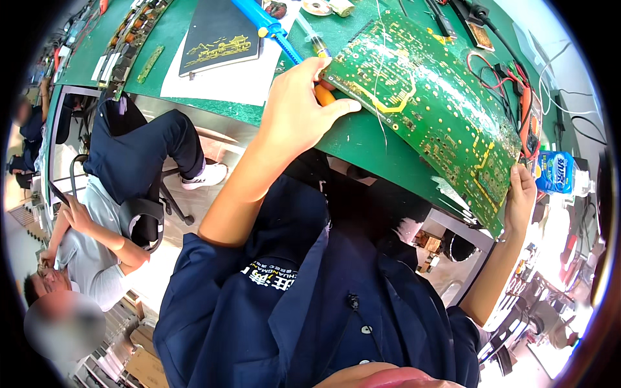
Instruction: The person uses a soldering iron and solder wire to solder components onto a large green circuit board, and at one point handles a desoldering pump.
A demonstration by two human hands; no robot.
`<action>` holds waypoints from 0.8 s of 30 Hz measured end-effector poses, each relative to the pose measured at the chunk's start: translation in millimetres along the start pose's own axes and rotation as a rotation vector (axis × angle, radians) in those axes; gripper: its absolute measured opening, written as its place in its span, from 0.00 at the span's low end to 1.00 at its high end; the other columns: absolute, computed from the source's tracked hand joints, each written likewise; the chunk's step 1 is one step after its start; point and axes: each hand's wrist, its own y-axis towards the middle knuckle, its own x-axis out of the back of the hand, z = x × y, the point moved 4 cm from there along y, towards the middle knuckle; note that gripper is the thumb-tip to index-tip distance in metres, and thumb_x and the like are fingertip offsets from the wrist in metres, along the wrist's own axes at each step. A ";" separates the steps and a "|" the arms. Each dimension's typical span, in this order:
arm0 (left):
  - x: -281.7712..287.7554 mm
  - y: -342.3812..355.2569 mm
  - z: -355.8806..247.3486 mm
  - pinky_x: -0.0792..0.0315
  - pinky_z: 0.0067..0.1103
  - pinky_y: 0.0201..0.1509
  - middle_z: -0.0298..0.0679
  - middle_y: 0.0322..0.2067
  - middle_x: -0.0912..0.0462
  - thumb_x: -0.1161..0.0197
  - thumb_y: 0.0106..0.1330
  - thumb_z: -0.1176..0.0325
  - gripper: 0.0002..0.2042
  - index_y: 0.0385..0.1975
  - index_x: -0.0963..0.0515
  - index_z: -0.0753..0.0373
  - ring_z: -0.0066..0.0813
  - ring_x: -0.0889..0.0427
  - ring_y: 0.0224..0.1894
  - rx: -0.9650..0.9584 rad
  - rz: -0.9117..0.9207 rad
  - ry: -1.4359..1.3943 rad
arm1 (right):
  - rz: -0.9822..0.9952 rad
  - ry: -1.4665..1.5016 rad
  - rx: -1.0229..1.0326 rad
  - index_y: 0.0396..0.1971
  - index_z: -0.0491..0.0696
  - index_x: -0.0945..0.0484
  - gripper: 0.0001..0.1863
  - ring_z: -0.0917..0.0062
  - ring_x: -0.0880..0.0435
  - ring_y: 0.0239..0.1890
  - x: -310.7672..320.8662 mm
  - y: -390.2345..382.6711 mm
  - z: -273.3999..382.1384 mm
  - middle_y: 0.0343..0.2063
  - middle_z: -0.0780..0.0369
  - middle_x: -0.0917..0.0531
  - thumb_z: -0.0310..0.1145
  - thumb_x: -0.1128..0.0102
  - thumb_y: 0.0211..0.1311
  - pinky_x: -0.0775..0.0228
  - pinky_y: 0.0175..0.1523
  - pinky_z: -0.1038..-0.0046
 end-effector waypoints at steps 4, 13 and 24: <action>6.0 -1.6 6.0 0.30 0.19 0.36 0.38 0.29 0.22 0.24 0.45 0.69 0.27 0.45 0.26 0.71 0.25 0.26 0.29 0.023 0.020 -0.064 | 0.048 -0.015 0.030 0.38 0.41 0.23 0.11 0.90 0.34 0.32 -5.6 3.0 2.6 0.28 0.72 0.26 0.34 0.42 0.65 0.45 0.38 0.85; 9.1 -0.1 15.8 0.35 0.12 0.35 0.30 0.33 0.23 0.30 0.51 0.78 0.25 0.51 0.27 0.69 0.15 0.33 0.30 0.120 0.071 -0.263 | 0.113 -0.095 0.043 0.31 0.45 0.22 0.12 0.92 0.33 0.24 -18.7 7.3 13.3 0.20 0.75 0.28 0.38 0.41 0.64 0.44 0.28 0.86; 4.6 -36.7 -30.1 0.34 0.14 0.32 0.39 0.48 0.29 0.35 0.57 0.76 0.22 0.53 0.30 0.68 0.21 0.30 0.39 -0.205 -0.288 0.077 | 0.146 -0.088 0.150 0.53 0.40 0.29 0.21 0.78 0.21 0.42 -42.6 26.7 97.1 0.43 0.58 0.19 0.39 0.46 0.67 0.29 0.45 0.77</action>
